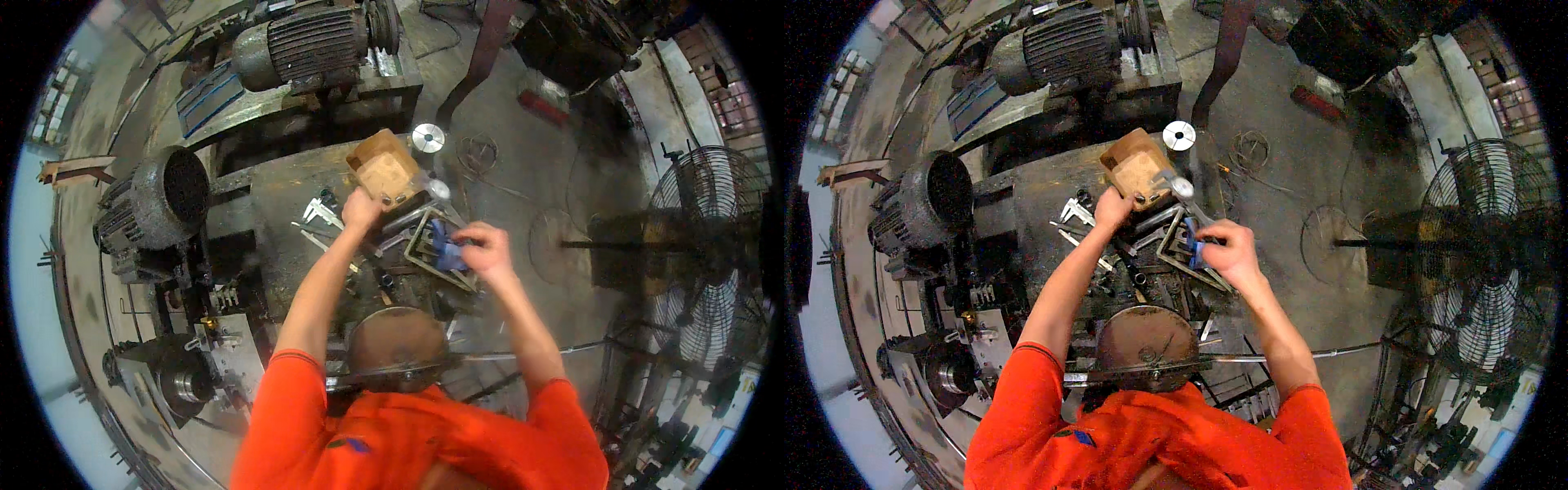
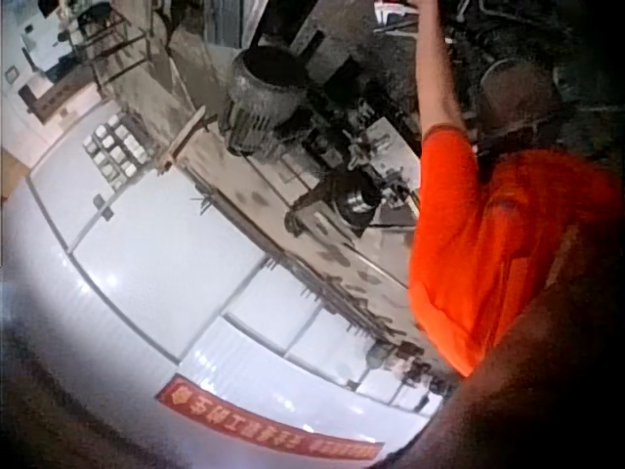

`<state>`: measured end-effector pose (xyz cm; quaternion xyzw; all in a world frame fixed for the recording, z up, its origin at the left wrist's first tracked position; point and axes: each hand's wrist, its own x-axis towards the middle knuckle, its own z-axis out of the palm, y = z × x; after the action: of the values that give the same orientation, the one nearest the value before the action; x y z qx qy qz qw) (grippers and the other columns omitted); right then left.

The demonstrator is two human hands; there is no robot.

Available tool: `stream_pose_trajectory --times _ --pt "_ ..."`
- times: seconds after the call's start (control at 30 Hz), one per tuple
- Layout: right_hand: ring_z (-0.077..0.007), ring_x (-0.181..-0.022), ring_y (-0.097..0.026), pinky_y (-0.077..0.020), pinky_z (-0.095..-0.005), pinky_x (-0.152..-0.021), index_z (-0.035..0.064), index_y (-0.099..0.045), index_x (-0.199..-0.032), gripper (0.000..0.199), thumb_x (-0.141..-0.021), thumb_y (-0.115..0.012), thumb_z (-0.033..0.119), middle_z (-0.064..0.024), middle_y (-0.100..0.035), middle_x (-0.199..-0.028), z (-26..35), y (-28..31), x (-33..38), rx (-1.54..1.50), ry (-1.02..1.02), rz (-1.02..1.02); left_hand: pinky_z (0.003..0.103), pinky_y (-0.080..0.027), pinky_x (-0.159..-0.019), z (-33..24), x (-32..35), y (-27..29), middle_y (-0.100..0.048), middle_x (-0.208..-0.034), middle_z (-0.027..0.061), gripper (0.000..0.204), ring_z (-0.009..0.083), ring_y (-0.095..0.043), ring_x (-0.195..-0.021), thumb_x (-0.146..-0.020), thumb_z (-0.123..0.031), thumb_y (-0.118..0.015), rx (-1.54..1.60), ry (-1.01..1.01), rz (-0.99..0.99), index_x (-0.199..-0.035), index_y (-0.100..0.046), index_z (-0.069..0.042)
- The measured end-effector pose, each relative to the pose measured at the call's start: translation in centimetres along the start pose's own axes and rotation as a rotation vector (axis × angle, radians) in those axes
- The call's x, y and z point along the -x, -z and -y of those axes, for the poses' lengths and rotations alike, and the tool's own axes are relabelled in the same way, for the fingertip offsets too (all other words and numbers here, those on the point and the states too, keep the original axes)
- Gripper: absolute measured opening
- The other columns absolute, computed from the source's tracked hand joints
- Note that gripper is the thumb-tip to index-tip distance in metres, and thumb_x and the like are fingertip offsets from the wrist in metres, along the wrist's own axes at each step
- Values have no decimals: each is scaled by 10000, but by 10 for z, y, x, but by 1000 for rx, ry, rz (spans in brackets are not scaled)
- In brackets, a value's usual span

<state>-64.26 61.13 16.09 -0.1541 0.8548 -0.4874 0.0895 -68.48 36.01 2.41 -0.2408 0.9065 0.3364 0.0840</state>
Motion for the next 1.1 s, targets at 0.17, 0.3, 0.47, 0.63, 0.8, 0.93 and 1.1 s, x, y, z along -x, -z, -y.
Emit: stream_pose_trajectory --times 0.17,0.3,0.47,0.63,0.8,0.93,1.1 --pt "-258 -716 -604 -455 -302 -650 4 -660 -801 257 -585 -556 97 -149 -618 -754 -13 16 13 -5 -72 8 463 -480 -716 21 -14 34 -617 -817 242 297 383 -607 -807 -709 -259 -610 -79 -73 -120 -826 -605 14" --pt "-252 -694 -613 -459 -296 -636 17 -670 -816 274 -593 -559 131 -160 -625 -748 -18 -6 -9 42 -69 26 461 -479 -711 78 -27 121 -619 -837 232 317 368 -605 -821 -720 -264 -592 8 47 -92 -889 -596 3" --pt "-218 -596 -602 -454 -296 -578 24 -676 -827 277 -607 -561 148 -169 -620 -687 -6 -31 -27 37 -169 87 430 -477 -769 92 -3 195 -623 -969 176 325 344 -593 -918 -708 -192 -603 -434 120 -140 -990 -576 -31" --pt "-206 -591 -589 -446 -296 -564 22 -675 -819 272 -602 -564 142 -167 -616 -694 -10 -36 -23 -2 -105 74 413 -476 -797 143 -12 193 -615 -1019 159 320 316 -585 -969 -709 -157 -583 -410 275 -18 -1014 -573 -62" --pt "-209 -612 -596 -454 -298 -576 8 -668 -810 274 -591 -568 140 -159 -622 -712 -10 -24 -19 63 -99 58 402 -491 -665 169 -8 214 -639 -864 145 348 291 -615 -752 -682 -216 -646 -572 123 -64 -987 -570 -67" --pt "-215 -616 -597 -452 -289 -578 1 -665 -816 279 -593 -568 138 -163 -620 -712 -11 -20 -13 61 -117 49 399 -499 -576 173 -4 207 -646 -783 150 330 288 -634 -601 -690 -187 -633 -508 94 -92 -990 -571 -62" --pt "-209 -614 -593 -446 -280 -575 -3 -663 -828 279 -602 -567 130 -165 -616 -703 -8 -19 -4 -5 -157 59 424 -481 -770 178 -10 185 -626 -962 175 387 334 -595 -919 -645 -234 -681 -385 208 12 -979 -591 -60"
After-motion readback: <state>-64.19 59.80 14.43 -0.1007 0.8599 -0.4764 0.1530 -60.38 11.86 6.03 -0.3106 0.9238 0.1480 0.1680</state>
